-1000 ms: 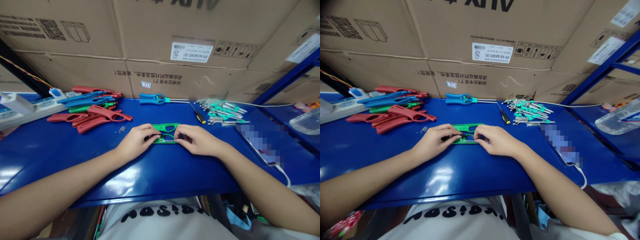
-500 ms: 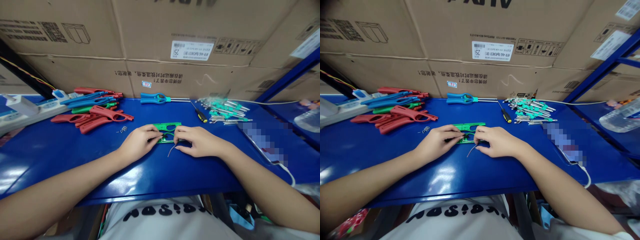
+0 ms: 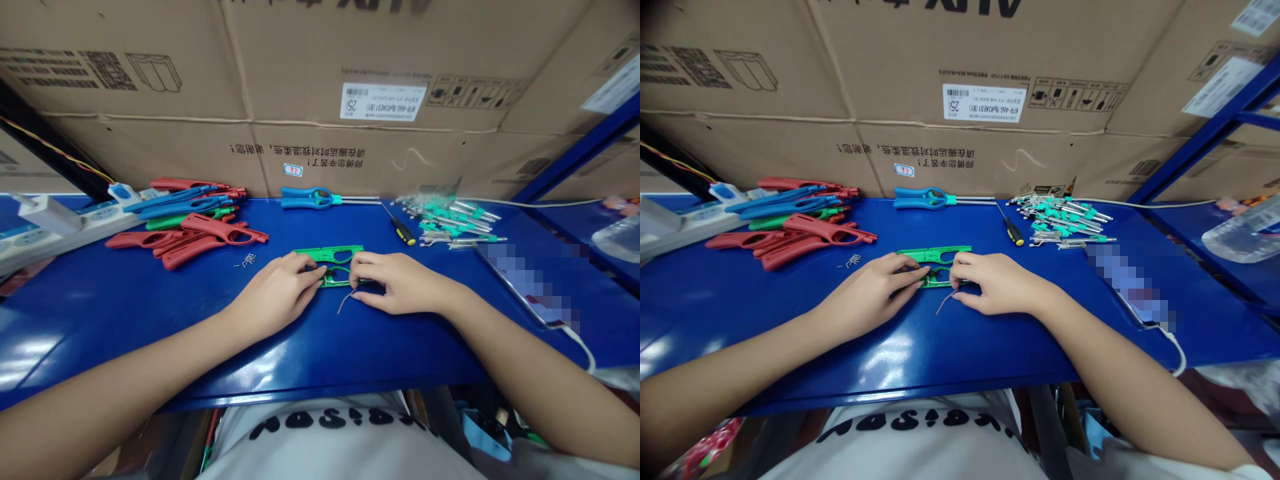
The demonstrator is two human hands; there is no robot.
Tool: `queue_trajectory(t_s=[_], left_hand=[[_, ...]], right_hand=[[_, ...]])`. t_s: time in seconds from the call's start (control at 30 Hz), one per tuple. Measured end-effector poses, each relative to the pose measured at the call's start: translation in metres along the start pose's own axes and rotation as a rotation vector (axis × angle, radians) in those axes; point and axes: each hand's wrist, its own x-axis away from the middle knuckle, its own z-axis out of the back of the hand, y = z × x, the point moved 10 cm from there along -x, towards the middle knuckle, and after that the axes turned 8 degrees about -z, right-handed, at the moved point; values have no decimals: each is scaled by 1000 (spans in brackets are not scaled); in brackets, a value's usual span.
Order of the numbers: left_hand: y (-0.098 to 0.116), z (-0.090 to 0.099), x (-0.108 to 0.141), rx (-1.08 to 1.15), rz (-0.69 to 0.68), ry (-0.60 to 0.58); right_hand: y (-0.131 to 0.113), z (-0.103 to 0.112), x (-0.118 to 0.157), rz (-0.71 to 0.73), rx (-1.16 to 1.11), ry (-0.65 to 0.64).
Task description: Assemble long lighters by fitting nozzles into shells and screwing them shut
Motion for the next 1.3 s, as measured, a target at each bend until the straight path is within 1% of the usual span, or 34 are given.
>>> queue_trajectory(t_s=[0.3,0.53,0.87,1.17,1.3], left_hand=[[2,-7,1,72,9,-26],[-1,-6,2,97,5,0],[-3,-6,1,101,31,-20],[-4,-4,0,154,7,29],[-5,-5,0,193,15,51]], right_hand=[[1,-1,0,-5,20,-3],[1,-1,0,-5,6,-9],[0,-1,1,1,17,-10],[2,-2,0,-10,27,-18],[1,1,0,-33,17,28]])
